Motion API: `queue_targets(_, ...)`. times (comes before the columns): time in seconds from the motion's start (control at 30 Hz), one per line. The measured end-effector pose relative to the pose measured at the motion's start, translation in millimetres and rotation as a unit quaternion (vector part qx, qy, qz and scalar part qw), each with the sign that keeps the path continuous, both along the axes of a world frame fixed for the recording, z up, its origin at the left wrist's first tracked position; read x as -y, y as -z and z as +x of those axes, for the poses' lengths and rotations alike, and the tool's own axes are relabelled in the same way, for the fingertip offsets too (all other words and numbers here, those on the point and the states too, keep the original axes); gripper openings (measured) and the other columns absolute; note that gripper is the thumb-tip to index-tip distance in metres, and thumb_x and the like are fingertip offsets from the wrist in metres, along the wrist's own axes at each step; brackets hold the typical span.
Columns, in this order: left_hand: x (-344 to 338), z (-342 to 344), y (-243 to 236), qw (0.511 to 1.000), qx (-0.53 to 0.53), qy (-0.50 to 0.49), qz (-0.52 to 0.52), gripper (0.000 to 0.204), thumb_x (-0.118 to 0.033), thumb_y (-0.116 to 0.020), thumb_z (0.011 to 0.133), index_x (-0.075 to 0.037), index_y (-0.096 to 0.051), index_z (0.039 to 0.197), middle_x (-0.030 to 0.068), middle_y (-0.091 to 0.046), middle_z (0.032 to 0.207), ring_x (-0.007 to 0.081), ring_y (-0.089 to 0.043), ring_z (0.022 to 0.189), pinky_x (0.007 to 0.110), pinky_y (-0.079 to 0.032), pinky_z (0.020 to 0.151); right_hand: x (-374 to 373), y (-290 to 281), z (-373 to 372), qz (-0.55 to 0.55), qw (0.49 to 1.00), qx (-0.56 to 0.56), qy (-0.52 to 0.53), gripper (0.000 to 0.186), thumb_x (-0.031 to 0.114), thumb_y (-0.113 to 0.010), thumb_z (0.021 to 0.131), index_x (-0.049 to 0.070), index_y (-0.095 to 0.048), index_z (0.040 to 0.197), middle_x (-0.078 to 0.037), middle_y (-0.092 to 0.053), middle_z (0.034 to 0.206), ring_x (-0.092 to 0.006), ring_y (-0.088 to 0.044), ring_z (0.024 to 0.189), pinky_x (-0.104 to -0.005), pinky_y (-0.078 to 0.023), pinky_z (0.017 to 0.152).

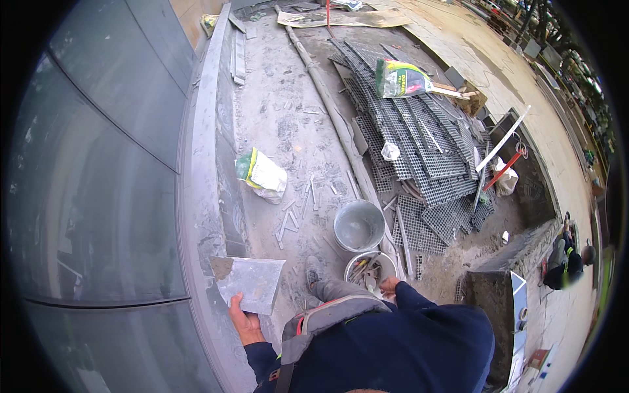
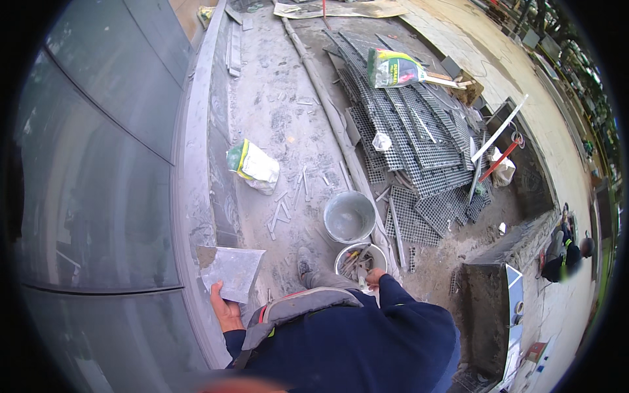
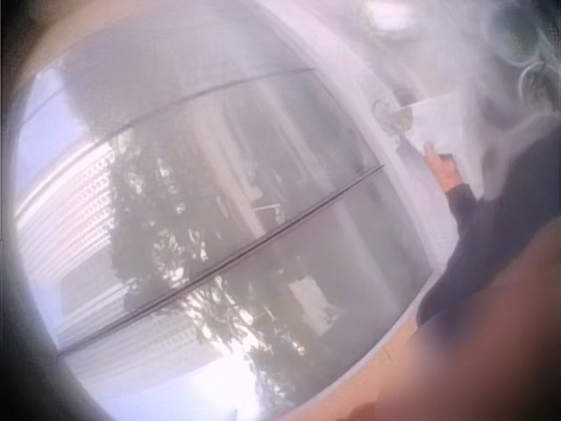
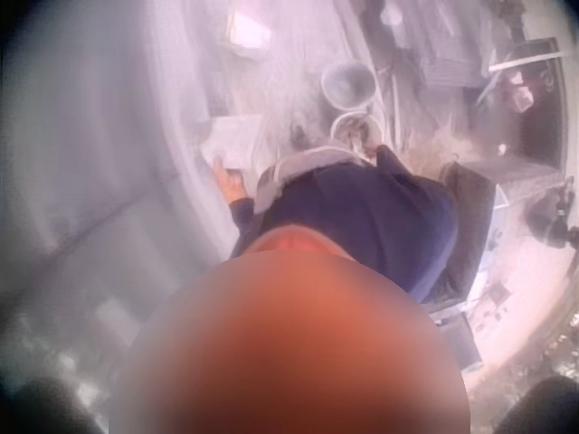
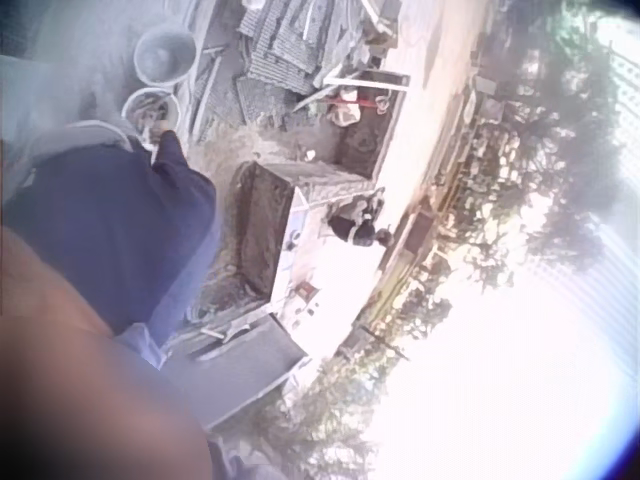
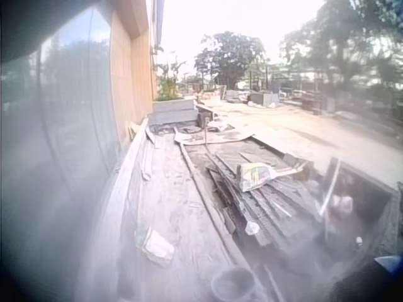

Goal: The person uses a trowel to scoop wet cement from a pile and applies it to a concrete edge. They smooth the cement along the edge and continue adding more material to build up the surface.

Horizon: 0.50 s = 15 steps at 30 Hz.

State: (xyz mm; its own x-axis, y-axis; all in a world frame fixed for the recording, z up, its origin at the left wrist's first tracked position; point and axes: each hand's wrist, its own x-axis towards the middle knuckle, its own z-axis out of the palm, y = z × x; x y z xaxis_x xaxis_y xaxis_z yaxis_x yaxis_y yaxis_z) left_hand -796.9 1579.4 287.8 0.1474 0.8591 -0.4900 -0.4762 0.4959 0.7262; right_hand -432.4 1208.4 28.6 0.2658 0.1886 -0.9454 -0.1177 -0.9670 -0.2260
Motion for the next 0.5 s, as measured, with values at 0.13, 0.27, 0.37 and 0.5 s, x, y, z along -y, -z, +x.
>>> queue_targets(0.13, -128, 71, -25, 1.0, 0.019, 0.021, 0.011, 0.052, -0.015, -0.067, 0.082, 0.003, -0.056, 0.13, 0.0146, -0.064, 0.124, 0.0311, -0.063, 0.114, 0.045, -0.052, 0.101, -201, -85, 105, 0.278, 0.942, 0.188, 0.025, 0.037, 0.021, -0.062, 0.086, 0.004, -0.071, 0.118, -0.013, -0.077, 0.087, -0.0208, -0.075, 0.072, -0.0346, -0.059, 0.069)
queue_targets(0.27, -235, 175, -36, 0.998, 0.004, 0.068, -0.002, 0.052, -0.021, -0.067, 0.085, 0.004, -0.057, 0.129, 0.0168, -0.064, 0.126, 0.0325, -0.063, 0.117, 0.044, -0.051, 0.102, -286, -179, 216, 0.347, 0.901, 0.228, 0.128, 0.039, 0.017, -0.056, 0.089, 0.003, -0.07, 0.123, -0.011, -0.077, 0.089, -0.0179, -0.074, 0.072, -0.0329, -0.059, 0.066)
queue_targets(0.37, -322, 231, -24, 0.995, -0.046, 0.083, -0.024, 0.051, -0.025, -0.067, 0.086, 0.005, -0.058, 0.127, 0.0181, -0.065, 0.125, 0.0331, -0.062, 0.118, 0.043, -0.05, 0.102, -353, -172, 299, 0.327, 0.895, 0.275, 0.132, 0.038, 0.021, -0.057, 0.086, 0.001, -0.071, 0.115, -0.013, -0.075, 0.079, -0.0206, -0.071, 0.064, -0.0364, -0.057, 0.064)
queue_targets(0.5, -458, 349, 12, 0.974, -0.132, 0.185, 0.002, 0.047, -0.027, -0.068, 0.087, 0.002, -0.061, 0.122, 0.0153, -0.067, 0.121, 0.0305, -0.064, 0.112, 0.042, -0.051, 0.098, -408, -110, 391, 0.273, 0.883, 0.3, 0.236, 0.037, 0.02, -0.054, 0.087, 0.003, -0.071, 0.114, -0.012, -0.075, 0.083, -0.0194, -0.073, 0.069, -0.0343, -0.059, 0.061)
